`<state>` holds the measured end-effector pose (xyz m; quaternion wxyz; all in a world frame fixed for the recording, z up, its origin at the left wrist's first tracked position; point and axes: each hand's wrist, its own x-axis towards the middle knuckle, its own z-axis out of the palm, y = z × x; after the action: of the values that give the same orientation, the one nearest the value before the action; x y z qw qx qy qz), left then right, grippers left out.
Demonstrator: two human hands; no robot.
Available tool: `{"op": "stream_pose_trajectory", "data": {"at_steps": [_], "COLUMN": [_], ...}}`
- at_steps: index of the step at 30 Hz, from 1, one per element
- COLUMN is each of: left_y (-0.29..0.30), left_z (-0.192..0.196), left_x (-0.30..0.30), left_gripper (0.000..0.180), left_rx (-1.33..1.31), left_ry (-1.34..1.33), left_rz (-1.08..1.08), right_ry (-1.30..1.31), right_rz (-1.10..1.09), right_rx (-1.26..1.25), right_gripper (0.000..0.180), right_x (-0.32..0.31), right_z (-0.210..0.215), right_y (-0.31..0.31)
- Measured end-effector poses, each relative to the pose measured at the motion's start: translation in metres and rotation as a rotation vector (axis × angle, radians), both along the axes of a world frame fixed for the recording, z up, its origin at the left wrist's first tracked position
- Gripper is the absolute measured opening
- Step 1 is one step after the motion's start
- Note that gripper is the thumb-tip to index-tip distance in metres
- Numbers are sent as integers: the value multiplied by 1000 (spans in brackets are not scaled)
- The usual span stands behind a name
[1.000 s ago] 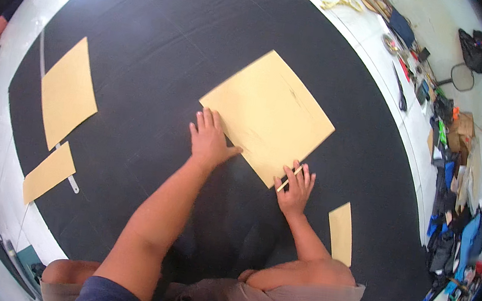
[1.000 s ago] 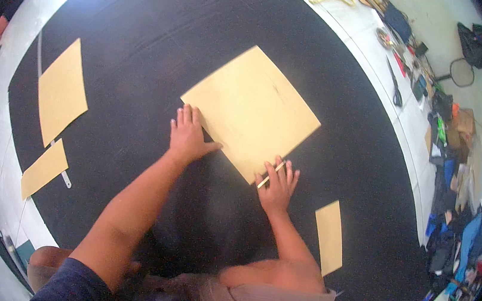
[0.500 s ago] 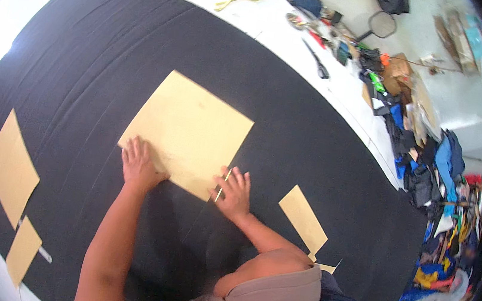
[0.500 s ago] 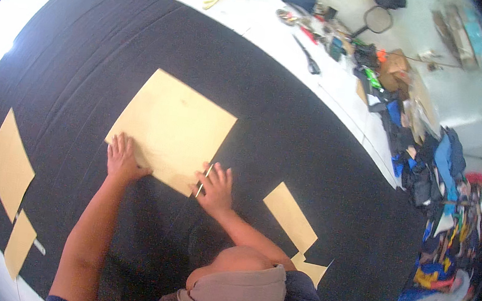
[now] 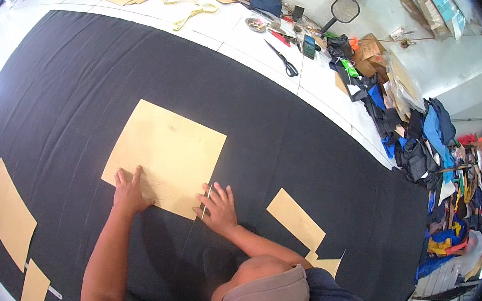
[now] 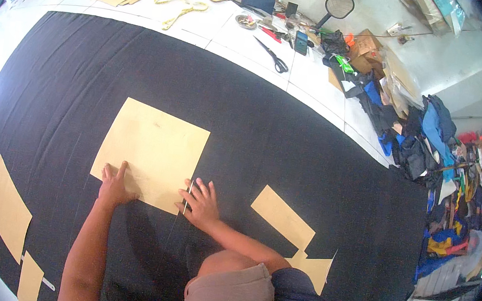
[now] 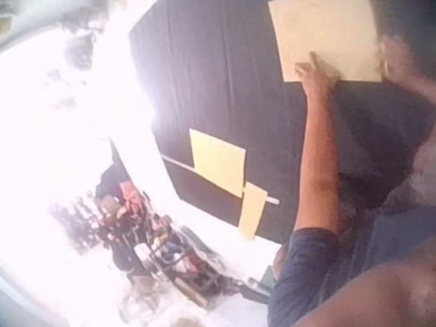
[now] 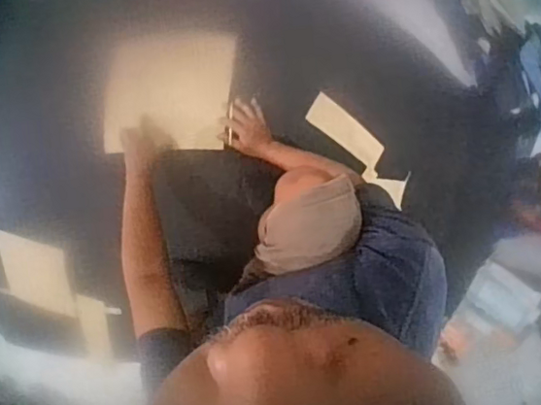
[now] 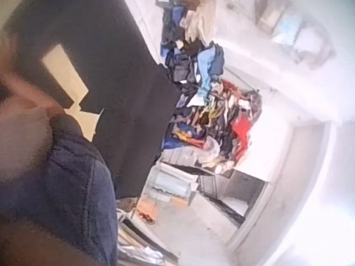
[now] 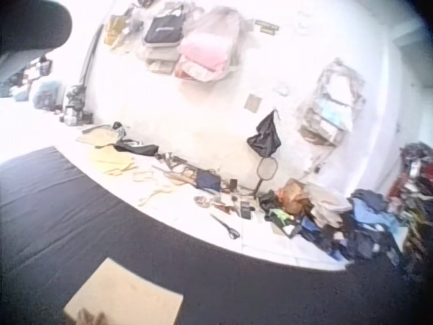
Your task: The person sits on the floor and uses a pencil to mark lines on a square piece of cardboard placed on a black mat. The person repeatedly repositions the cardboard and draws lines on it.
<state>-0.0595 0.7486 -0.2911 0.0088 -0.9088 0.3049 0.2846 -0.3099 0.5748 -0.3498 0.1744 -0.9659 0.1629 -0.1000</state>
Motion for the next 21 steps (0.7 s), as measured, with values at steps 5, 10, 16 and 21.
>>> {"op": "stream_pose_trajectory", "data": {"at_steps": [5,10,16,21], "left_y": [-1,-10,-13,-17], "left_z": [-3,6,7,10], "left_x": [-1,-9,-13,-14], "left_gripper": [115,119,120,121], "left_rx": [-54,-15,-11,-4], "left_ry": [-30,-36,-41,-33], "left_rz": [37,60,54,73], "right_ry": [-11,4,-22,-28], "right_rz": [-4,0,-9,1], "right_rx": [10,17,19,9], "right_gripper": [47,47,46,43], "right_x": [1,0,-3,2], "right_z": [0,-1,-1,12], "right_y": [0,1,-1,-4]}}
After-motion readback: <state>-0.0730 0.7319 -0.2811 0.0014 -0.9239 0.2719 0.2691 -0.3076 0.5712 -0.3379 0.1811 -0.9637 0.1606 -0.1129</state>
